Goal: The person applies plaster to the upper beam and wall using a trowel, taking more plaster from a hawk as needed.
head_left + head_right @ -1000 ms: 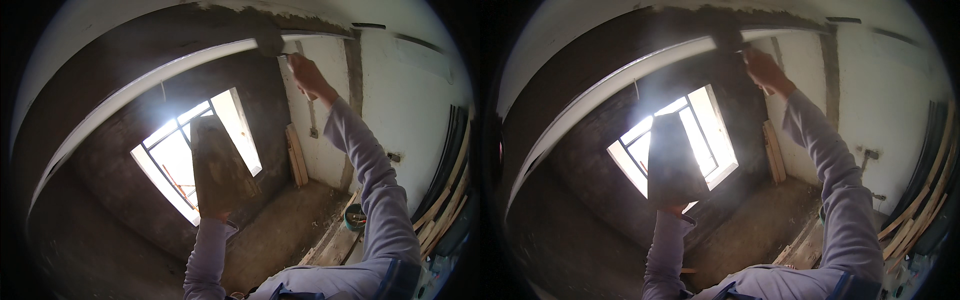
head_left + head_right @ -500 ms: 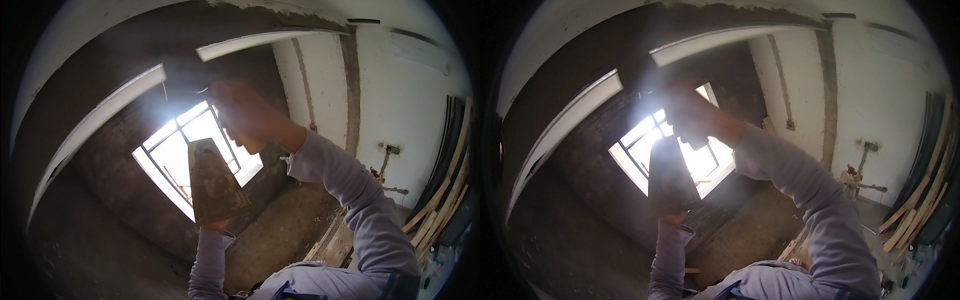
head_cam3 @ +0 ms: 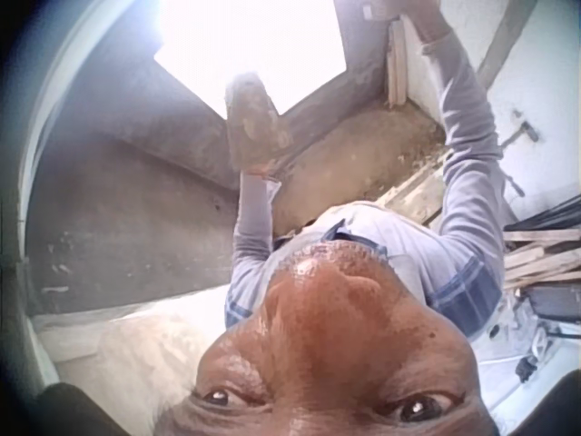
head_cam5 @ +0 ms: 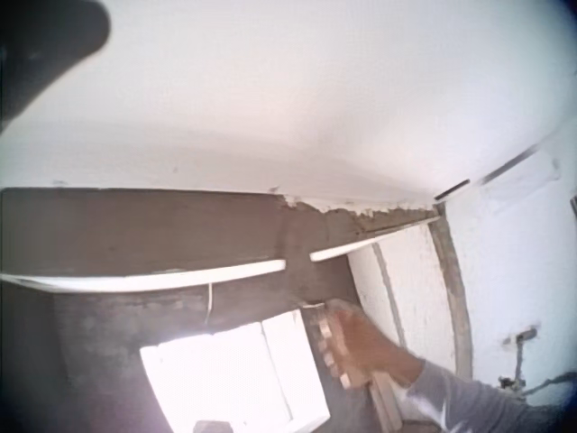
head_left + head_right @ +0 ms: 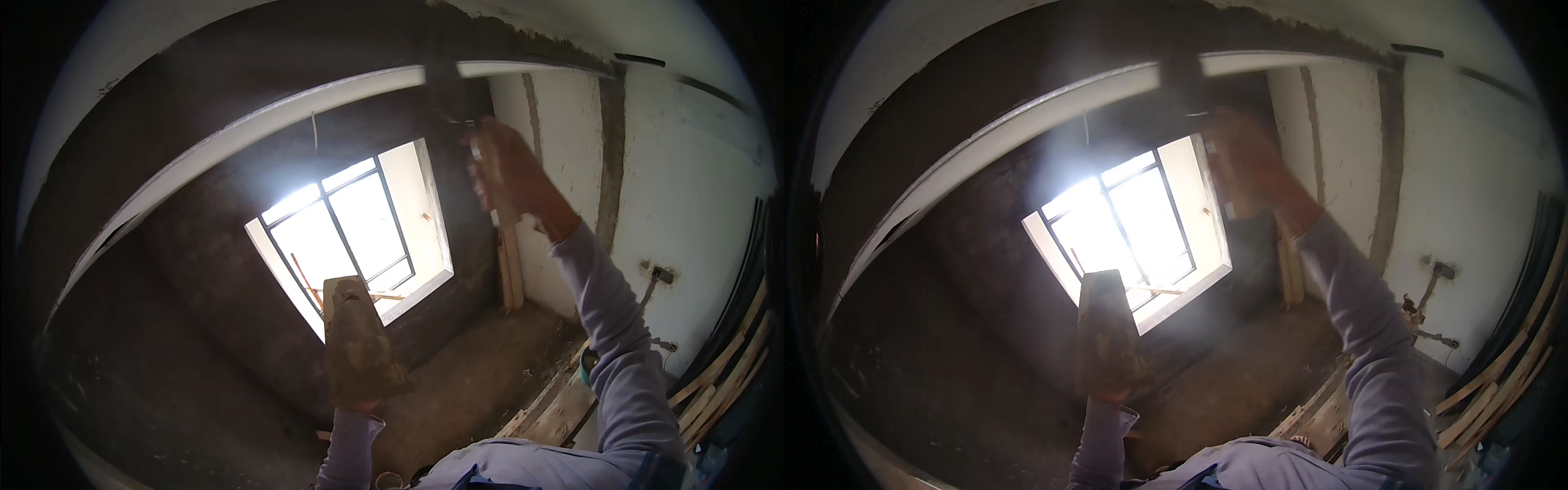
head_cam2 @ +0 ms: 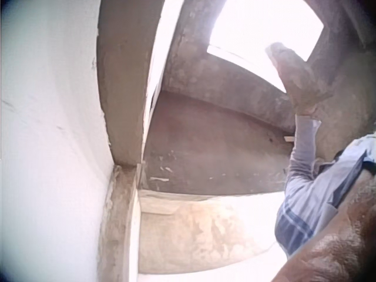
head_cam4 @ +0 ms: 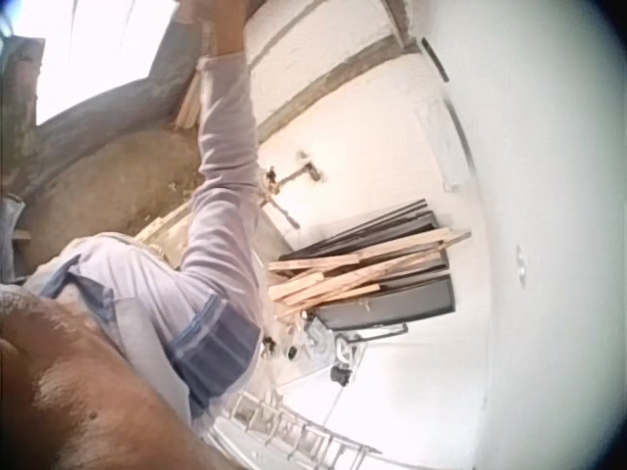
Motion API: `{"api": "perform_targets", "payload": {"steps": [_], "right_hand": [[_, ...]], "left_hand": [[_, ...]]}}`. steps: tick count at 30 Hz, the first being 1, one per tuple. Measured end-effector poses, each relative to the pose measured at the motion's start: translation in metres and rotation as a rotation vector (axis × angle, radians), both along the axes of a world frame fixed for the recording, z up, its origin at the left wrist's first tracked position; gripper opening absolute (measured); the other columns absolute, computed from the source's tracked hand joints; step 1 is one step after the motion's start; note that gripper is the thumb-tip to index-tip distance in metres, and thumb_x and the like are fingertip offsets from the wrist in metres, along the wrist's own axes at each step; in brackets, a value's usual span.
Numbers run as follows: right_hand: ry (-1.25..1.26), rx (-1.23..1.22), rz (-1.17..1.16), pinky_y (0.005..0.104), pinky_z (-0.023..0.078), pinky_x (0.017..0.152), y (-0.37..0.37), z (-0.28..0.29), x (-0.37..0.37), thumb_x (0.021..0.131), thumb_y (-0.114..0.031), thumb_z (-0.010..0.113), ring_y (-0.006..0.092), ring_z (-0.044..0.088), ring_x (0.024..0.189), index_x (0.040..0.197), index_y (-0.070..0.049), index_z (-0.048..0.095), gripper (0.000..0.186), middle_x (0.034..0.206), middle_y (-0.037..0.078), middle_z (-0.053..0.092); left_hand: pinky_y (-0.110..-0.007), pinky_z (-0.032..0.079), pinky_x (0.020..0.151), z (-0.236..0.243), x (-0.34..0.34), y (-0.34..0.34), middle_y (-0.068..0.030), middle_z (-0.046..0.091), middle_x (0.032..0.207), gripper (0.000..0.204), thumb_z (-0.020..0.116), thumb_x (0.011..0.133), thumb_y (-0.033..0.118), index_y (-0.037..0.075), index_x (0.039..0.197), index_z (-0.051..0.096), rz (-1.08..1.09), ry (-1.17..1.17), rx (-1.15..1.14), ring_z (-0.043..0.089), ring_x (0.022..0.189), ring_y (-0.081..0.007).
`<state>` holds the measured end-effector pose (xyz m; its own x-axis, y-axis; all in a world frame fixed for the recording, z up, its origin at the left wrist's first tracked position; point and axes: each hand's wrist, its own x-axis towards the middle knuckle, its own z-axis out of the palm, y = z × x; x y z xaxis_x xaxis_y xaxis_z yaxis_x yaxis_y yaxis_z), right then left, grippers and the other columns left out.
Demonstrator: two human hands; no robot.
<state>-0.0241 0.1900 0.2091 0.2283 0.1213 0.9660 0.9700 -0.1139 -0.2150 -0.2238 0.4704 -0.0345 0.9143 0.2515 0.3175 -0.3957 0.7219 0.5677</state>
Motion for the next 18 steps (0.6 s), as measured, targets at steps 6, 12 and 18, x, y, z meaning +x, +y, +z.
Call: {"api": "perform_targets", "payload": {"steps": [6, 12, 18], "right_hand": [[0.105, -0.395, 0.603, 0.0376, 0.051, 0.068, 0.093, 0.000, -0.076, 0.080, -0.001, 0.061, 0.0244, 0.062, 0.080, 0.122, -0.004, 0.055, 0.042, 0.098, 0.011, 0.061], [-0.411, -0.325, -0.084, 0.0427, 0.051, 0.070, 0.076, 0.023, -0.084, 0.081, 0.000, 0.056, 0.0326, 0.060, 0.078, 0.113, -0.001, 0.055, 0.033, 0.108, 0.019, 0.057], [-0.256, -0.464, -0.256, 0.0445, 0.050, 0.070, 0.039, -0.009, -0.026, 0.088, -0.003, 0.051, 0.0350, 0.061, 0.084, 0.119, 0.000, 0.052, 0.032, 0.108, 0.022, 0.056]], "left_hand": [[-0.046, 0.041, 0.105, -0.013, -0.003, 0.009, -0.0085, 0.048, 0.140, 0.049, 0.042, 0.101, 0.039, 0.014, 0.143, 0.041, 0.015, 0.010, 0.020, 0.047, 0.127, -0.0284], [-0.045, 0.040, 0.106, -0.031, -0.002, 0.006, -0.0080, 0.048, 0.140, 0.049, 0.041, 0.101, 0.040, 0.014, 0.143, 0.041, 0.059, 0.006, 0.080, 0.045, 0.127, -0.0284], [-0.043, 0.039, 0.107, -0.046, 0.000, 0.010, -0.0074, 0.047, 0.141, 0.050, 0.040, 0.101, 0.039, 0.013, 0.143, 0.040, -0.203, -0.095, -0.162, 0.045, 0.128, -0.0283]]}}
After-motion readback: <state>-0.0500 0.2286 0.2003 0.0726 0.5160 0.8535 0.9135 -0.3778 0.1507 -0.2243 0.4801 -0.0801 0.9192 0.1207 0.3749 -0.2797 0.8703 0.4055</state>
